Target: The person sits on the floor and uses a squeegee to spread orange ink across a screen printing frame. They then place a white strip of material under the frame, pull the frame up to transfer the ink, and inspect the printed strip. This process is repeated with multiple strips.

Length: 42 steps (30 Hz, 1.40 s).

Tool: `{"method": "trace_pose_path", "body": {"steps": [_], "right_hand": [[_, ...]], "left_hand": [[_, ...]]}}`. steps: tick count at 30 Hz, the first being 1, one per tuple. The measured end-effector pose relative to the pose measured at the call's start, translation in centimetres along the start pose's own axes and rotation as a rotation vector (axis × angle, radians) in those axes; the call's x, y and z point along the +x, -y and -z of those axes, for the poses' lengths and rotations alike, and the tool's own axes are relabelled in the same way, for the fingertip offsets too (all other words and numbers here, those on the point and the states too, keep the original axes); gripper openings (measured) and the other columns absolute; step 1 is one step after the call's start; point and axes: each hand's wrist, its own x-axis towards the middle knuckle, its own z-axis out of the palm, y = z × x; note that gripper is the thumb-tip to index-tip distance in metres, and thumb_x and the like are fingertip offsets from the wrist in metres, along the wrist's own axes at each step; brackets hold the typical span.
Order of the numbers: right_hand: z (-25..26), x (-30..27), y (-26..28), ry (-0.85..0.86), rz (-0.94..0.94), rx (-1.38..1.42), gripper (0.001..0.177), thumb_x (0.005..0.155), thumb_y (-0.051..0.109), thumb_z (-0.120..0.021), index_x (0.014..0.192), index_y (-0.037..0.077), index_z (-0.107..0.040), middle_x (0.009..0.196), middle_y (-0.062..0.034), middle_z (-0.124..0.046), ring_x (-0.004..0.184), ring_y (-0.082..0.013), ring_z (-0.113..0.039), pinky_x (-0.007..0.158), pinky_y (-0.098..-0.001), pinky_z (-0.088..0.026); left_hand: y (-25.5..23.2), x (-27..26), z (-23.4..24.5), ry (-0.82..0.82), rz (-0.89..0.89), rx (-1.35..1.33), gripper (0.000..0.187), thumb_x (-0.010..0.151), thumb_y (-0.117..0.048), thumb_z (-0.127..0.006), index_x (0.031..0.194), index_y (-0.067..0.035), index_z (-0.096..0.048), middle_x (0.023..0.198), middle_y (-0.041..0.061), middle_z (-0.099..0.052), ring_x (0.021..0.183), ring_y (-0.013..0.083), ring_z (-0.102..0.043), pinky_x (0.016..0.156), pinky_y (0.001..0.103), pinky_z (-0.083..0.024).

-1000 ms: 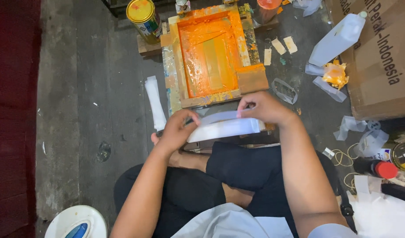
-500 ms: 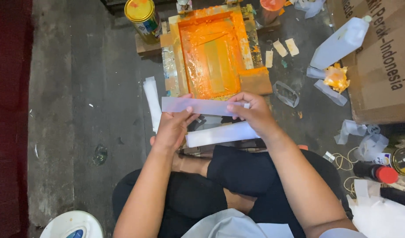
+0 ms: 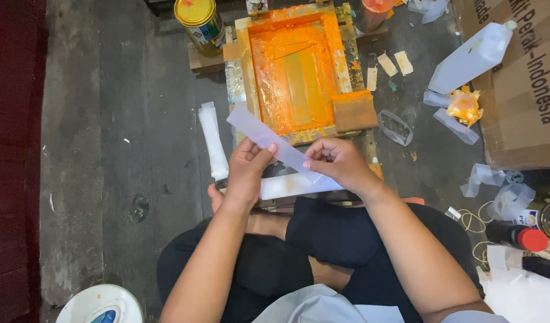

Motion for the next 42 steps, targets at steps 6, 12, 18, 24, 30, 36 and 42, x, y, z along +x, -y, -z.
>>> {"method": "trace_pose_path", "body": {"steps": [6, 12, 18, 24, 30, 36, 42], "right_hand": [[-0.3, 0.5, -2.2, -0.057, -0.003, 0.136, 0.020, 0.081, 0.000, -0.078, 0.100, 0.002, -0.072, 0.079, -0.0061, -0.070, 0.068, -0.0092, -0.064, 0.063, -0.0204, -0.051], [0.1, 1.2, -4.8, -0.078, -0.024, 0.248, 0.023, 0.083, 0.006, -0.081, 0.099, 0.007, -0.065, 0.085, -0.0023, -0.065, 0.071, -0.0074, -0.065, 0.065, -0.0211, -0.053], [0.0, 1.5, -4.9, -0.064, -0.042, 0.258, 0.022, 0.083, 0.006, -0.081, 0.097, 0.006, -0.064, 0.085, -0.0039, -0.065, 0.071, -0.0107, -0.065, 0.062, -0.0237, -0.054], [0.4, 0.9, -2.5, -0.148, -0.052, 0.297, 0.019, 0.084, 0.005, -0.079, 0.097, 0.006, -0.065, 0.081, -0.0025, -0.066, 0.067, -0.0095, -0.066, 0.058, -0.0216, -0.059], [2.6, 1.2, -1.6, -0.253, -0.040, 0.419, 0.019, 0.088, 0.009, -0.078, 0.100, 0.008, -0.063, 0.081, -0.0010, -0.066, 0.065, -0.0087, -0.065, 0.053, -0.0189, -0.058], [6.3, 1.9, -2.4, -0.396, -0.055, 0.447, 0.010, 0.093, 0.011, -0.072, 0.101, 0.012, -0.064, 0.077, -0.0001, -0.066, 0.067, -0.0101, -0.071, 0.054, -0.0193, -0.058], [7.2, 2.1, -2.4, -0.463, -0.062, 0.514, 0.010, 0.097, 0.018, -0.071, 0.103, 0.014, -0.063, 0.077, -0.0004, -0.066, 0.064, -0.0111, -0.070, 0.051, -0.0180, -0.053]], "left_hand": [[0.5, -0.9, -1.0, 0.189, -0.068, 0.190, 0.064, 0.087, 0.001, -0.078, 0.147, -0.002, -0.054, 0.118, 0.007, -0.068, 0.094, 0.0096, -0.069, 0.090, 0.028, -0.060], [0.8, -1.7, -1.6, 0.339, -0.106, 0.387, 0.084, 0.085, 0.005, -0.077, 0.159, -0.003, -0.037, 0.119, 0.013, -0.058, 0.091, 0.0166, -0.070, 0.085, 0.036, -0.061], [3.4, -1.0, -0.1, 0.370, -0.164, 0.542, 0.080, 0.089, 0.005, -0.072, 0.160, -0.006, -0.037, 0.119, 0.017, -0.059, 0.089, 0.0209, -0.074, 0.080, 0.035, -0.059], [2.1, -1.5, -0.4, 0.431, -0.137, 0.639, 0.071, 0.085, 0.004, -0.076, 0.150, 0.000, -0.049, 0.121, 0.022, -0.065, 0.087, 0.0260, -0.075, 0.074, 0.037, -0.058], [0.7, -2.8, -1.2, 0.567, -0.005, 0.587, 0.071, 0.083, 0.005, -0.074, 0.150, -0.003, -0.052, 0.115, 0.019, -0.067, 0.082, 0.0254, -0.075, 0.068, 0.036, -0.060], [-2.3, -3.4, -2.5, 0.543, 0.107, 0.586, 0.058, 0.083, 0.008, -0.070, 0.140, 0.003, -0.060, 0.105, 0.022, -0.070, 0.077, 0.0235, -0.071, 0.066, 0.036, -0.059], [-2.0, -2.6, -1.4, 0.437, 0.157, 0.553, 0.048, 0.083, 0.006, -0.068, 0.130, 0.001, -0.070, 0.089, 0.014, -0.071, 0.072, 0.0194, -0.069, 0.062, 0.033, -0.057]]}}
